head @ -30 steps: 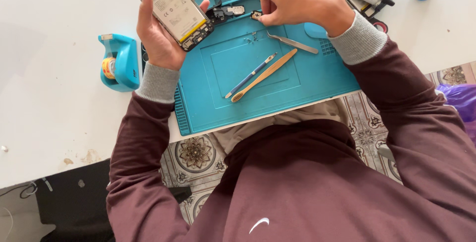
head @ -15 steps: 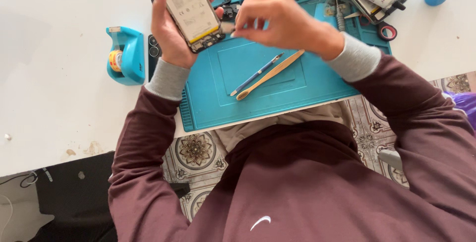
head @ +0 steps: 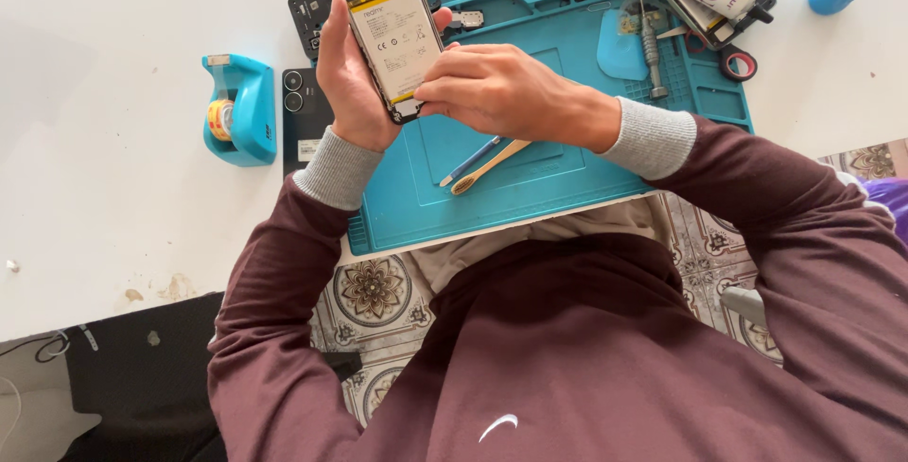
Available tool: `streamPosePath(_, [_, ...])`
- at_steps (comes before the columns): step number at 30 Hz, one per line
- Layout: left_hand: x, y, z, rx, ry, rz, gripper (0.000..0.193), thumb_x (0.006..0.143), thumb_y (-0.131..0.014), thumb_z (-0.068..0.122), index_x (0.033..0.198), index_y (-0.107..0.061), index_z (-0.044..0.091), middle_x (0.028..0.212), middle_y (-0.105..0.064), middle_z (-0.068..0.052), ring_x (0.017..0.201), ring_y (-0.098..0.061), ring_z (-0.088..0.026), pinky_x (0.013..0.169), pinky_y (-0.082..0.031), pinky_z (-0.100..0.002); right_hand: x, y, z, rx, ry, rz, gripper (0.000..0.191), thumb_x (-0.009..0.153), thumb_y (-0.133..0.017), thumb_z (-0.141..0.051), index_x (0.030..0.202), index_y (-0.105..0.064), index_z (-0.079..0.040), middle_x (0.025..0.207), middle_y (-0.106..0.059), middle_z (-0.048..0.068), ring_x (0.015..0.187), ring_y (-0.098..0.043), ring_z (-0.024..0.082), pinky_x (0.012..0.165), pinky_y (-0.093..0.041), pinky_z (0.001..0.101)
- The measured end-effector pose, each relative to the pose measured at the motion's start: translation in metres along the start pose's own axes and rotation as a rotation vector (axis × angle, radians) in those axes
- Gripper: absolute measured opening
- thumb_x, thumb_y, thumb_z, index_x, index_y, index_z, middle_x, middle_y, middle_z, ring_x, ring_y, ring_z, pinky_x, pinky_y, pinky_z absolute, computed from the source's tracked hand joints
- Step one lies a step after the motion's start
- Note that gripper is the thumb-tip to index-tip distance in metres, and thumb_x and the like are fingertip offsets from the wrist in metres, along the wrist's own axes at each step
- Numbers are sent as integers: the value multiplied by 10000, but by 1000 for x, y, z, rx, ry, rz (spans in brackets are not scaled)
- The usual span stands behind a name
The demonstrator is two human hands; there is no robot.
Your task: The person works on a disassembled smartphone, using tweezers to lift and reseat a small ribbon cable near the battery, then uses a screwdriver to tighten several screws on the motherboard area. The phone remains open on a blue work mat throughout.
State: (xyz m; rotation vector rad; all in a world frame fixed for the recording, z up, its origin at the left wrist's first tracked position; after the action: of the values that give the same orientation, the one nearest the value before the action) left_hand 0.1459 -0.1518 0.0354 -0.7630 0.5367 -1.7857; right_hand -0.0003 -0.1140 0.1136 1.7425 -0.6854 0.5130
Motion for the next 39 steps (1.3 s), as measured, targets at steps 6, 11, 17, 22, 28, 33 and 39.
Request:
streamPosePath(6, [0,4,-1,46,-15,27,795,1010,-428,667,1583,-409,116,1551,-552,-224,1249,-667,-348,1024,-606,-473,1,0,-2,6,-24,-18,206,929,-828,-71,1085,-715,3,1078,-625,80,922,-695,233,787,-608,348])
streamPosePath(11, [0,4,-3,58,-17,29,803,1009,-426,673,1581,-418,109,1539,-564,-225,1224,-679,-348,1016,-608,-459,0,-1,-2,-8,-31,-32,213,918,-831,-71,1087,-721,-2,1087,-605,73,908,-684,220,776,-604,348])
streamPosePath(17, [1,1,-1,37,-10,35,812,1007,-425,679,1581,-421,105,1541,-558,-229,1231,-675,-352,1034,-600,-460,3,3,-6,-17,-23,-48,255,931,-828,-101,1158,-734,-33,1097,-595,71,928,-674,205,745,-597,335])
streamPosePath(22, [0,-1,2,17,-4,36,839,999,-441,692,1582,-417,88,1484,-564,-221,1230,-669,-349,1039,-596,-456,5,5,-14,-186,47,-23,261,913,-820,-184,1168,-774,-156,1080,-569,44,898,-594,183,654,-551,310])
streamPosePath(28, [2,-2,2,-7,-29,53,832,1000,-445,694,1566,-442,84,1515,-579,-205,1229,-661,-326,1017,-588,-463,0,-4,-19,-373,101,-10,321,889,-782,-161,1210,-779,-167,1105,-562,10,949,-551,168,733,-541,293])
streamPosePath(33, [2,-2,-2,-135,19,94,820,986,-437,690,1552,-445,97,1502,-581,-146,1237,-650,-271,1001,-586,-480,-3,-13,-24,-450,177,2,283,926,-767,-133,1200,-772,-59,1112,-583,-20,1017,-564,131,736,-515,266])
streamPosePath(39, [4,-1,-2,-173,53,149,811,984,-424,686,1536,-449,92,1468,-599,-140,1230,-654,-261,970,-580,-461,-3,-17,-31,-537,218,-9,249,903,-790,-146,1126,-763,-40,1185,-631,-21,1040,-565,149,776,-490,292])
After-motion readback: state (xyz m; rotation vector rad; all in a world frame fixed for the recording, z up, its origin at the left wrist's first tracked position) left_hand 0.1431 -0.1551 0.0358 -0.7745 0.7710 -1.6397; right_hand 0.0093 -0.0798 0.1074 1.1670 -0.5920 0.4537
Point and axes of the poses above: each hand's wrist, its own x-axis towards the middle knuckle, its own y-axis out of the back of the hand, z = x × y, the point moved 7 cm from there along x, towards the middle knuckle
